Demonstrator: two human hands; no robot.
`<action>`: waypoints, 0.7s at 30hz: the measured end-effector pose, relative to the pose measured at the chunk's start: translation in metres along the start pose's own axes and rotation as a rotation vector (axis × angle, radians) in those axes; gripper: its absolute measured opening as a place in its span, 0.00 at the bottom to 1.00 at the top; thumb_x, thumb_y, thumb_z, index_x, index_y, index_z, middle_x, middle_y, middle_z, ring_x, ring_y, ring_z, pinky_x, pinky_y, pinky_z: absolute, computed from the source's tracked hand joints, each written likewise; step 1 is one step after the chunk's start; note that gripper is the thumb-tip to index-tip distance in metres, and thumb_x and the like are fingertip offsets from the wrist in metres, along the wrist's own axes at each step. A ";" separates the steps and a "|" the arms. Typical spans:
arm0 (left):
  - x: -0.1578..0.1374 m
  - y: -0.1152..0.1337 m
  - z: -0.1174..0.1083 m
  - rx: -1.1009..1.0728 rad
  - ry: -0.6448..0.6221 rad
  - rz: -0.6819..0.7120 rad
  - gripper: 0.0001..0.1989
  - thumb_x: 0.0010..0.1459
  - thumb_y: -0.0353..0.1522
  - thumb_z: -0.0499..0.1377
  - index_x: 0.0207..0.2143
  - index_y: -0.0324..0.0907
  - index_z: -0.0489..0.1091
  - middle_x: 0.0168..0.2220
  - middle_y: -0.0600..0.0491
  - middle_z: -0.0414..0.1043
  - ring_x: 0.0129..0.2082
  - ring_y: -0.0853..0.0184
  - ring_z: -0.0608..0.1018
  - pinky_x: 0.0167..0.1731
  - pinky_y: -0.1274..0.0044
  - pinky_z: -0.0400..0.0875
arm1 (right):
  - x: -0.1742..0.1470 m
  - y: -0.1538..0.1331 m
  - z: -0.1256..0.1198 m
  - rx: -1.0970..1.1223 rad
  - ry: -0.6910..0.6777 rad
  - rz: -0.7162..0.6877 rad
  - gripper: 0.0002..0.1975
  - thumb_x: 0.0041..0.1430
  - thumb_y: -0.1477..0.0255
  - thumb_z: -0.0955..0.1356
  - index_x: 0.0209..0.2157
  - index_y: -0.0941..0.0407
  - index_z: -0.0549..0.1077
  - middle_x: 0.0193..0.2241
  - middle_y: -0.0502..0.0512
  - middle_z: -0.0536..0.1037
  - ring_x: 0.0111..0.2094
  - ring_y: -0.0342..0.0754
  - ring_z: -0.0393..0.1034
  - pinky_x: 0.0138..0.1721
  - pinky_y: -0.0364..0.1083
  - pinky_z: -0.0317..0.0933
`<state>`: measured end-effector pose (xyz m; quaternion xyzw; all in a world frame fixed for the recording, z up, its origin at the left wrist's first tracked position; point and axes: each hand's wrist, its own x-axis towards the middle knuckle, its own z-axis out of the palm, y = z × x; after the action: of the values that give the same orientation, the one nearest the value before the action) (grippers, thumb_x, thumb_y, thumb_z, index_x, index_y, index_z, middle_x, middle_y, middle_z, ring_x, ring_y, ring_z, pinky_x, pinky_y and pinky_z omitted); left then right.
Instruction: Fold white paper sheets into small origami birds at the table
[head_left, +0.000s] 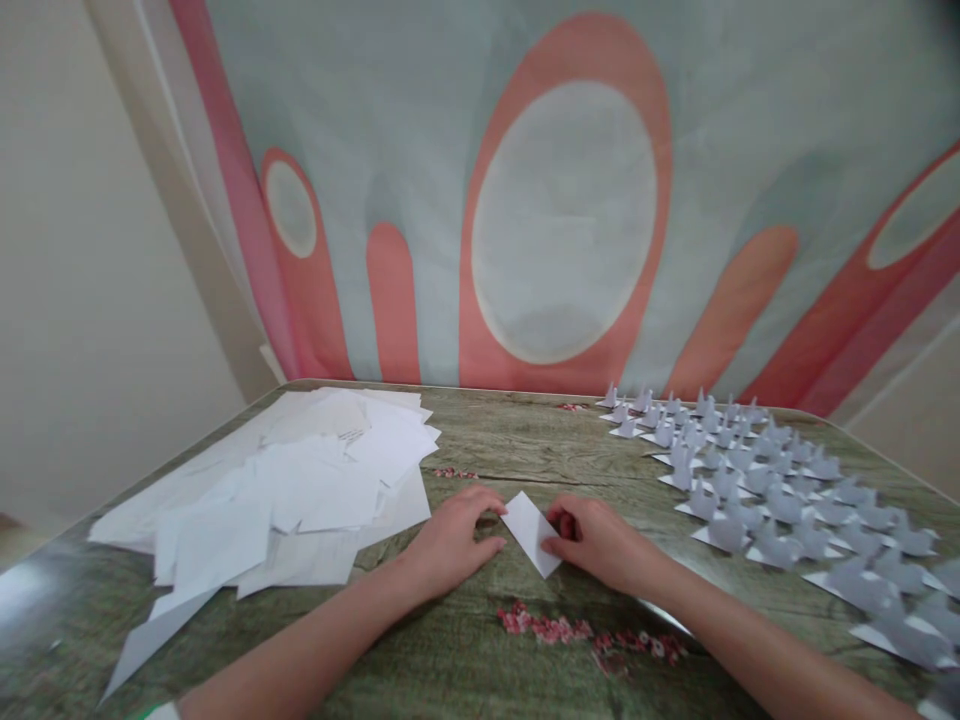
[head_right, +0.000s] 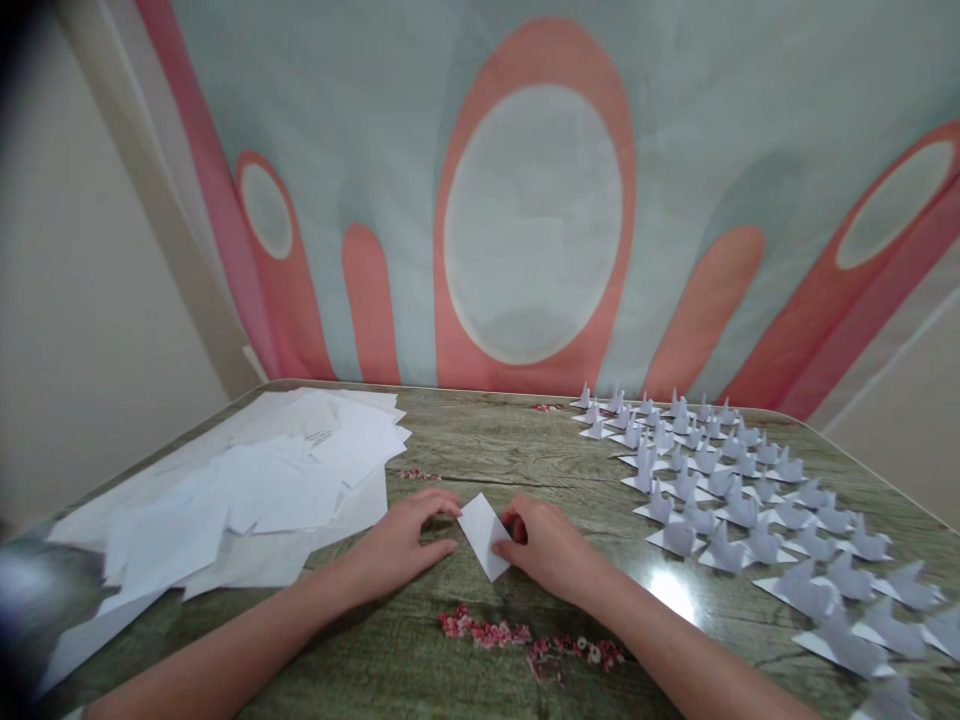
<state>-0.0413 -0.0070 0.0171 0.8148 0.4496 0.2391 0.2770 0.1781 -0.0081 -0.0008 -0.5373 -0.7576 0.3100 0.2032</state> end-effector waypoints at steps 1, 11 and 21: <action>0.002 0.001 0.006 -0.056 0.045 -0.032 0.13 0.45 0.26 0.61 0.37 0.41 0.69 0.41 0.50 0.70 0.43 0.62 0.71 0.44 0.71 0.65 | -0.001 0.001 0.000 0.036 -0.012 -0.012 0.04 0.48 0.70 0.67 0.27 0.56 0.71 0.21 0.49 0.72 0.23 0.44 0.62 0.24 0.42 0.51; 0.005 0.030 0.048 -0.844 0.269 -0.147 0.19 0.48 0.29 0.60 0.43 0.41 0.57 0.41 0.48 0.68 0.41 0.64 0.74 0.38 0.73 0.69 | -0.026 -0.004 -0.002 0.618 0.170 0.127 0.14 0.51 0.59 0.65 0.25 0.56 0.64 0.16 0.45 0.66 0.19 0.41 0.60 0.21 0.40 0.52; -0.004 0.030 0.062 -0.800 0.253 -0.034 0.16 0.51 0.30 0.60 0.44 0.39 0.69 0.44 0.47 0.68 0.41 0.64 0.72 0.42 0.73 0.68 | -0.055 -0.010 0.020 0.777 0.102 0.123 0.18 0.50 0.55 0.66 0.26 0.56 0.62 0.19 0.49 0.74 0.19 0.42 0.65 0.20 0.40 0.56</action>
<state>0.0149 -0.0386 -0.0089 0.5997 0.3651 0.4885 0.5181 0.1766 -0.0668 -0.0070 -0.4796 -0.5391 0.5581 0.4097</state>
